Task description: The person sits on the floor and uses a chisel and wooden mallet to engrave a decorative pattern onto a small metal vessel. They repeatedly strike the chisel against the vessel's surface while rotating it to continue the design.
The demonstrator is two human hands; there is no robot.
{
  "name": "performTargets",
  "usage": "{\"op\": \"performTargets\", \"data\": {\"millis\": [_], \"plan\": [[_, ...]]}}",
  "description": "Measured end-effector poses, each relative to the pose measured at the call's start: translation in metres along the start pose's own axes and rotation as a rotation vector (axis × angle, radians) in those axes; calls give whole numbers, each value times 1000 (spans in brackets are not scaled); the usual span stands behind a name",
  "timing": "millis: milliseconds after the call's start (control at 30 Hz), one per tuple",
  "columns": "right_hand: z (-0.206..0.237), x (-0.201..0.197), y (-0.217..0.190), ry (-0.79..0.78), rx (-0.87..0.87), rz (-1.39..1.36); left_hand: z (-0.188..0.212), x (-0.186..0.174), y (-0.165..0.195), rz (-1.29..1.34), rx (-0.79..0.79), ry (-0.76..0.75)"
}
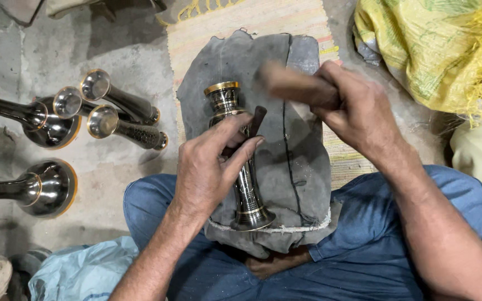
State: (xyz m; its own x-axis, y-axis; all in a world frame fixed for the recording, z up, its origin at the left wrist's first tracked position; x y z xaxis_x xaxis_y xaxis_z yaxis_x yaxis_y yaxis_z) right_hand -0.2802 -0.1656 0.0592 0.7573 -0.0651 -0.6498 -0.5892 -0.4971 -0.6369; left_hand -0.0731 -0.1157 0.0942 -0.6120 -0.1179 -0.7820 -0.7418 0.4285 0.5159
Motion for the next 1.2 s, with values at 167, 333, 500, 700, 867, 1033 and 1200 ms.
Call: {"op": "performTargets", "data": {"millis": [167,333,500,700,867,1033,1200], "plan": [[7,5,4,58,-92,89,-6,5,-18,64,-123,-84],[10,20,23,152,-51,-181,-10,2,2,31,214,-137],[11,34,47,223,-9,-184,-25,21,-9,48,154,-401],[19,41,67,277,66,-436,-27,10,14,14,302,-405],[19,28,35,369,-207,-132,-25,13,14,-16,260,-459],[14,27,19,322,-277,34,-19,7,4,44,214,-364],[6,19,15,190,-137,-31,-7,-6,-5,38,210,-163]]}}
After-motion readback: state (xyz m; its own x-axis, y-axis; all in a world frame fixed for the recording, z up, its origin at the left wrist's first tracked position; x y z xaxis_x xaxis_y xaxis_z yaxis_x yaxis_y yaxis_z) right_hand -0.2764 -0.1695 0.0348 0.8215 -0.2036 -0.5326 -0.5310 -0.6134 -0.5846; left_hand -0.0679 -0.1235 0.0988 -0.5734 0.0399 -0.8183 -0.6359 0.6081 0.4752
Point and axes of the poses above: each hand's wrist, its own z-axis away from the middle knuckle, its own x-axis out of the palm, y = z × x, the point moved 9 cm from there along -z, towards the middle knuckle, and after that the axes turned 6 degrees about -z, right-handed, at the moved point
